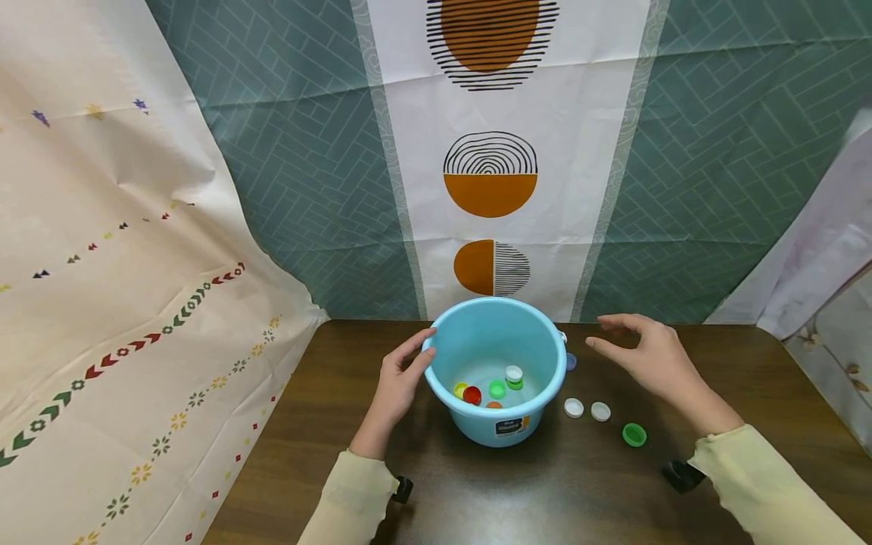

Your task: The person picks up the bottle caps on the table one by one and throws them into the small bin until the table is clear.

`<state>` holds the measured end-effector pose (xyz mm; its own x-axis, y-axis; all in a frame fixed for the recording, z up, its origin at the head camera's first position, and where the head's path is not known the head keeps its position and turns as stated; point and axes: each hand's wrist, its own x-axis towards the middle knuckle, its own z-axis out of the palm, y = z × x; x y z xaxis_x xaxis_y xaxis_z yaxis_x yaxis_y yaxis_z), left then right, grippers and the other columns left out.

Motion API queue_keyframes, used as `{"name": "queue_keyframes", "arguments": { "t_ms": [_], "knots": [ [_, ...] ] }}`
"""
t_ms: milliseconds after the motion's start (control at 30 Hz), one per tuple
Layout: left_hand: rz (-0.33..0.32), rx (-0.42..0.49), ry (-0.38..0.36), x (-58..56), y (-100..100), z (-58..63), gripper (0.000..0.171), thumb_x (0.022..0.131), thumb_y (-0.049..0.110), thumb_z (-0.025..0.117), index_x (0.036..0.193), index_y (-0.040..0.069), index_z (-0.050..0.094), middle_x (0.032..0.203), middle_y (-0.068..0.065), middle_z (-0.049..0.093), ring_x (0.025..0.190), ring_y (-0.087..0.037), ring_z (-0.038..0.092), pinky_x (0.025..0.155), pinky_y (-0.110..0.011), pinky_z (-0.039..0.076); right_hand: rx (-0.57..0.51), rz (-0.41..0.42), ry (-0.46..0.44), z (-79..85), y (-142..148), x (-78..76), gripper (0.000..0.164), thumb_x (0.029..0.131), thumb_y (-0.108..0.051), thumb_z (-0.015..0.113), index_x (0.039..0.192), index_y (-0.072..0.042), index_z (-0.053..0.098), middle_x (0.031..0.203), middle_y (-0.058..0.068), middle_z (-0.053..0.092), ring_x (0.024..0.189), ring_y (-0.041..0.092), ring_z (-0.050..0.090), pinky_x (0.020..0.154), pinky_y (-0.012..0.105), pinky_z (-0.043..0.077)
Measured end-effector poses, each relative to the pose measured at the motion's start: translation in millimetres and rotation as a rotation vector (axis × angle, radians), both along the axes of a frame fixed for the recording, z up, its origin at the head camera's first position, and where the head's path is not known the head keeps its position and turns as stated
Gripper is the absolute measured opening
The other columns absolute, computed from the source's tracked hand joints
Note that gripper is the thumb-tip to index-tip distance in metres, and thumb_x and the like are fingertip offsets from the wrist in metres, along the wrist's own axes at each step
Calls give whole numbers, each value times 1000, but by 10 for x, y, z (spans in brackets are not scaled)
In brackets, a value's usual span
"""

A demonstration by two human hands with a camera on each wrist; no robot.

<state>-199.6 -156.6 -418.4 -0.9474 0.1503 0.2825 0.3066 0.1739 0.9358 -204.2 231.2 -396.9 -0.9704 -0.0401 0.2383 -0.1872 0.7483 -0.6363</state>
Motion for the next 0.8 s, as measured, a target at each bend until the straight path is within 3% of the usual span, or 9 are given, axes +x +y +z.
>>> {"name": "queue_keyframes", "arguments": {
  "t_ms": [267, 533, 800],
  "knots": [
    [0, 10, -13, -3, -10, -8, 38, 94, 22, 56, 130, 11, 55, 134, -7, 55, 112, -25, 58, 84, -26, 52, 30, -42, -2, -255, 238, 107, 57, 79, -57, 64, 119, -16, 62, 117, 8, 64, 104, 27, 56, 75, 44, 47],
    [-6, 28, -6, -12, -13, -18, 39, 93, 21, 57, 130, 10, 55, 134, -10, 55, 114, -33, 57, 83, -25, 52, 47, -30, -35, -482, 435, 218, 54, 80, -55, 64, 120, -18, 61, 112, 6, 67, 100, 26, 58, 73, 38, 45],
    [-7, 19, 3, -23, -21, -17, 39, 93, 21, 57, 130, 9, 55, 133, -12, 56, 113, -31, 57, 83, -25, 52, 48, -23, -77, -673, 574, 343, 52, 80, -54, 65, 120, -20, 61, 113, 6, 67, 95, 24, 61, 64, 22, 46]
  ]
}}
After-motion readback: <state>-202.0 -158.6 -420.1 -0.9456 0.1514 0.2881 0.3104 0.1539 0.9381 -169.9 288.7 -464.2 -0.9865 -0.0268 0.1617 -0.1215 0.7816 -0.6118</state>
